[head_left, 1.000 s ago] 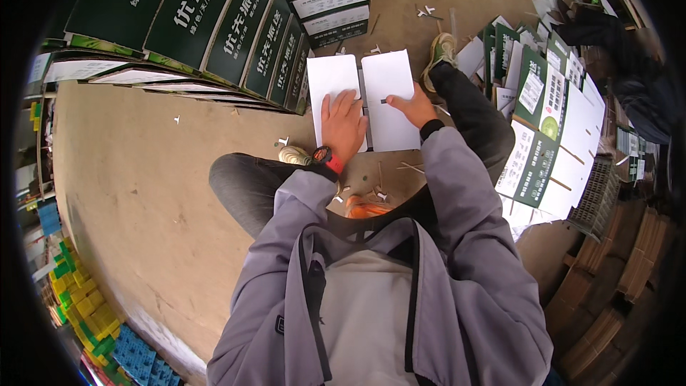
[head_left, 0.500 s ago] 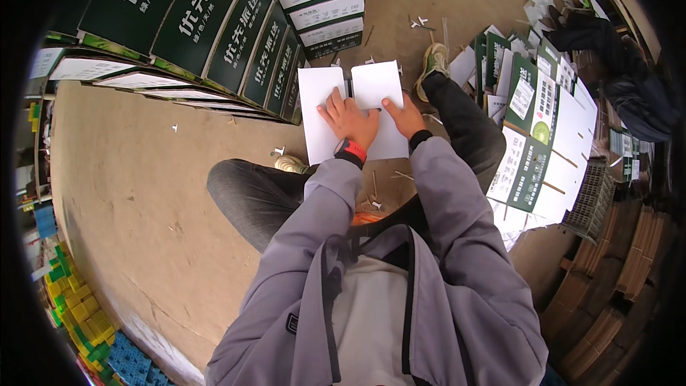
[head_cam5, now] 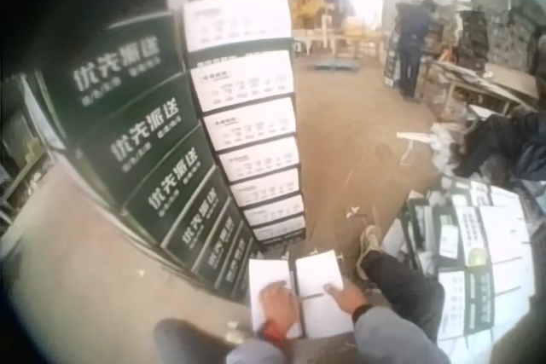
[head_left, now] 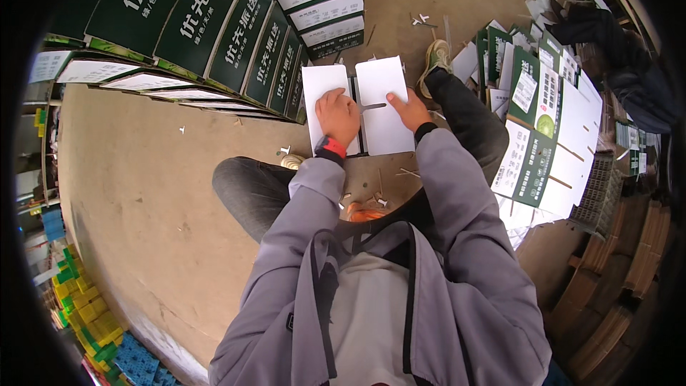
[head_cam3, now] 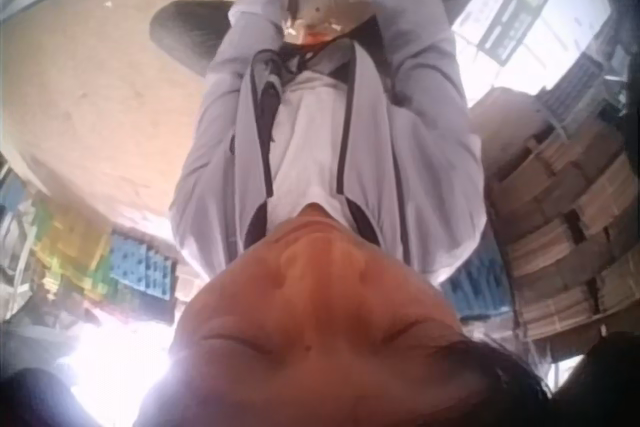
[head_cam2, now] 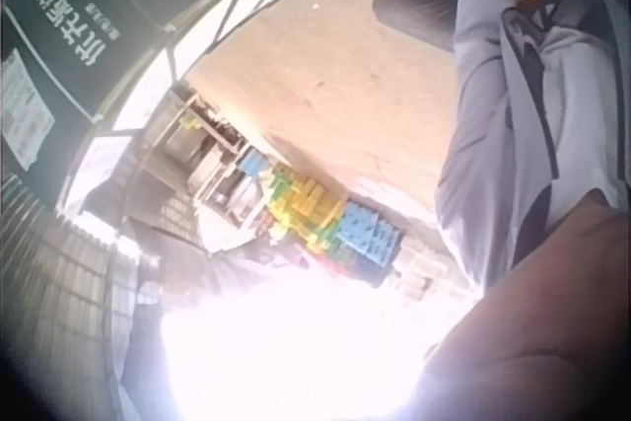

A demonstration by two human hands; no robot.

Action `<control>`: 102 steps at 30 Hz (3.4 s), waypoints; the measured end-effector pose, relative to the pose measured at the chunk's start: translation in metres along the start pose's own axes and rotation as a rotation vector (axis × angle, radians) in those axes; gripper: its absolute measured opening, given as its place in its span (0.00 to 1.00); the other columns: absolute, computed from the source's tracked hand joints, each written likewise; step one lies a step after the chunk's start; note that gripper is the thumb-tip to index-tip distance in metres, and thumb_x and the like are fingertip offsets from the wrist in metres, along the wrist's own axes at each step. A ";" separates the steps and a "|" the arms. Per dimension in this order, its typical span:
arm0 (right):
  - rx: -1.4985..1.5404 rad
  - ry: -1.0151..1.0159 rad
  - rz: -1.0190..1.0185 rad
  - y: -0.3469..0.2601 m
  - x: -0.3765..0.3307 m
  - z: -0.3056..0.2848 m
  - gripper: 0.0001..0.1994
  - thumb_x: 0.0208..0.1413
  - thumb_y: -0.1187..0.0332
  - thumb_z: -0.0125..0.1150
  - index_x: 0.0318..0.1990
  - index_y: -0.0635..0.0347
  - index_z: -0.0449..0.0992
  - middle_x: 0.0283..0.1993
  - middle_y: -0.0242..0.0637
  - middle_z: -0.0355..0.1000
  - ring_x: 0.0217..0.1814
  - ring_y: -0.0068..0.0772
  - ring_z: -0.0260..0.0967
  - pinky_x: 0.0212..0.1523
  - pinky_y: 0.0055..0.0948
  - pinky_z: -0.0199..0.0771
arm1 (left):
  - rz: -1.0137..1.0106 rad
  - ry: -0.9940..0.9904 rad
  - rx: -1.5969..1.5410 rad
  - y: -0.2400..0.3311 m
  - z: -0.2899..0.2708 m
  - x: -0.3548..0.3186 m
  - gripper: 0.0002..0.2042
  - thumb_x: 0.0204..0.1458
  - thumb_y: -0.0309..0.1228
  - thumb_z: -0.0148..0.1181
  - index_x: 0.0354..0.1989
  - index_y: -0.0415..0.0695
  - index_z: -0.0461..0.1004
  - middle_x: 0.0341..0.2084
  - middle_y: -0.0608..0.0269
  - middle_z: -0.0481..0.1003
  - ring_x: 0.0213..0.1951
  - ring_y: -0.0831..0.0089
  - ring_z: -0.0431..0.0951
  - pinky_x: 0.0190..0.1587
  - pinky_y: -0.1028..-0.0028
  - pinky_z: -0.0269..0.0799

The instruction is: The person assembles flat-packed cardboard boxes by folding flaps and tucking tabs into slots. The person repeatedly picks up flat boxes, folds them into shape, and stacks the finished boxes on a growing pile.

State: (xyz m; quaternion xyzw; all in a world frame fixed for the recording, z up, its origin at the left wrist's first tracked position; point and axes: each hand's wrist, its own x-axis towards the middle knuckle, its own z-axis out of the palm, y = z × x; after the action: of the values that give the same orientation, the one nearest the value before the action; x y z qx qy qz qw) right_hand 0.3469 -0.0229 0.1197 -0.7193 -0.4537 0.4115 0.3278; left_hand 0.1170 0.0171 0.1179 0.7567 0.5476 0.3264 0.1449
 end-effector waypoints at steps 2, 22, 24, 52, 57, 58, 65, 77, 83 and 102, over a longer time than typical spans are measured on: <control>0.011 0.015 -0.023 0.002 -0.001 0.004 0.42 0.65 0.37 0.65 0.72 0.65 0.70 0.67 0.59 0.76 0.70 0.56 0.74 0.69 0.44 0.72 | 0.011 -0.113 -0.190 -0.014 -0.020 0.003 0.12 0.62 0.32 0.58 0.28 0.43 0.83 0.51 0.61 0.85 0.60 0.59 0.78 0.74 0.53 0.54; 0.051 0.057 -0.046 0.008 0.000 -0.003 0.41 0.64 0.37 0.67 0.67 0.69 0.74 0.61 0.56 0.80 0.64 0.50 0.78 0.66 0.41 0.73 | 0.436 -0.700 0.252 0.024 -0.134 -0.056 0.48 0.45 0.54 0.79 0.77 0.55 0.68 0.82 0.45 0.51 0.83 0.40 0.46 0.81 0.36 0.39; 0.086 0.051 -0.066 0.011 0.004 0.003 0.42 0.64 0.36 0.67 0.67 0.69 0.74 0.60 0.56 0.80 0.64 0.49 0.78 0.67 0.41 0.72 | 0.404 -0.619 0.046 0.005 -0.134 -0.050 0.45 0.48 0.50 0.78 0.77 0.55 0.68 0.81 0.46 0.54 0.82 0.39 0.48 0.81 0.37 0.40; -0.292 0.355 -0.216 -0.024 -0.015 0.108 0.41 0.61 0.69 0.63 0.80 0.69 0.54 0.83 0.60 0.54 0.85 0.62 0.51 0.82 0.58 0.50 | 0.398 -0.524 -0.127 -0.027 -0.034 -0.017 0.39 0.62 0.44 0.57 0.80 0.38 0.58 0.82 0.43 0.51 0.83 0.45 0.47 0.82 0.41 0.27; -0.246 0.297 -0.218 -0.017 -0.012 0.114 0.39 0.68 0.63 0.53 0.83 0.65 0.48 0.87 0.56 0.48 0.89 0.60 0.42 0.84 0.62 0.41 | 0.360 -0.508 -0.235 -0.026 -0.030 -0.018 0.45 0.66 0.57 0.53 0.82 0.37 0.53 0.83 0.42 0.50 0.84 0.45 0.47 0.82 0.41 0.26; -0.257 0.288 -0.208 -0.017 -0.012 0.114 0.39 0.69 0.62 0.53 0.84 0.65 0.48 0.87 0.56 0.47 0.89 0.60 0.41 0.84 0.62 0.40 | 0.357 -0.503 -0.245 -0.026 -0.028 -0.019 0.45 0.66 0.58 0.53 0.82 0.37 0.53 0.83 0.41 0.51 0.84 0.45 0.47 0.82 0.40 0.26; -0.289 0.318 -0.238 -0.010 -0.009 0.121 0.38 0.72 0.59 0.49 0.84 0.64 0.47 0.87 0.56 0.46 0.90 0.60 0.40 0.84 0.62 0.38 | 0.357 -0.535 -0.254 -0.025 -0.027 -0.019 0.47 0.66 0.61 0.52 0.82 0.35 0.51 0.82 0.40 0.51 0.83 0.44 0.47 0.82 0.41 0.25; -0.566 0.122 -0.244 0.013 0.001 0.124 0.35 0.76 0.50 0.39 0.86 0.49 0.48 0.90 0.41 0.42 0.93 0.53 0.32 0.86 0.61 0.29 | 0.350 -0.474 -0.332 -0.031 0.012 -0.020 0.46 0.68 0.57 0.52 0.83 0.34 0.48 0.82 0.35 0.47 0.84 0.40 0.44 0.83 0.45 0.32; -0.792 0.062 -0.290 0.035 -0.012 0.135 0.35 0.73 0.50 0.45 0.84 0.49 0.54 0.90 0.41 0.41 0.92 0.52 0.32 0.86 0.62 0.28 | 0.245 -0.510 -0.366 -0.039 0.039 -0.043 0.43 0.67 0.54 0.55 0.82 0.35 0.53 0.82 0.35 0.48 0.83 0.39 0.46 0.82 0.46 0.40; 0.923 0.282 0.522 0.111 -0.025 0.034 0.38 0.72 0.31 0.49 0.68 0.56 0.78 0.66 0.42 0.77 0.68 0.43 0.72 0.70 0.49 0.67 | -1.015 -0.363 -1.233 -0.151 -0.025 -0.047 0.42 0.72 0.68 0.38 0.71 0.38 0.71 0.65 0.54 0.77 0.66 0.58 0.74 0.71 0.60 0.64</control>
State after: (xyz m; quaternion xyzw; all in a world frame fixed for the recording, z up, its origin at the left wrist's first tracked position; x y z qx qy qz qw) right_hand 0.3533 -0.0847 0.0182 -0.6376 0.0160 0.5352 0.5539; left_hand -0.0190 0.0246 0.0341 0.2422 0.5135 0.3361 0.7515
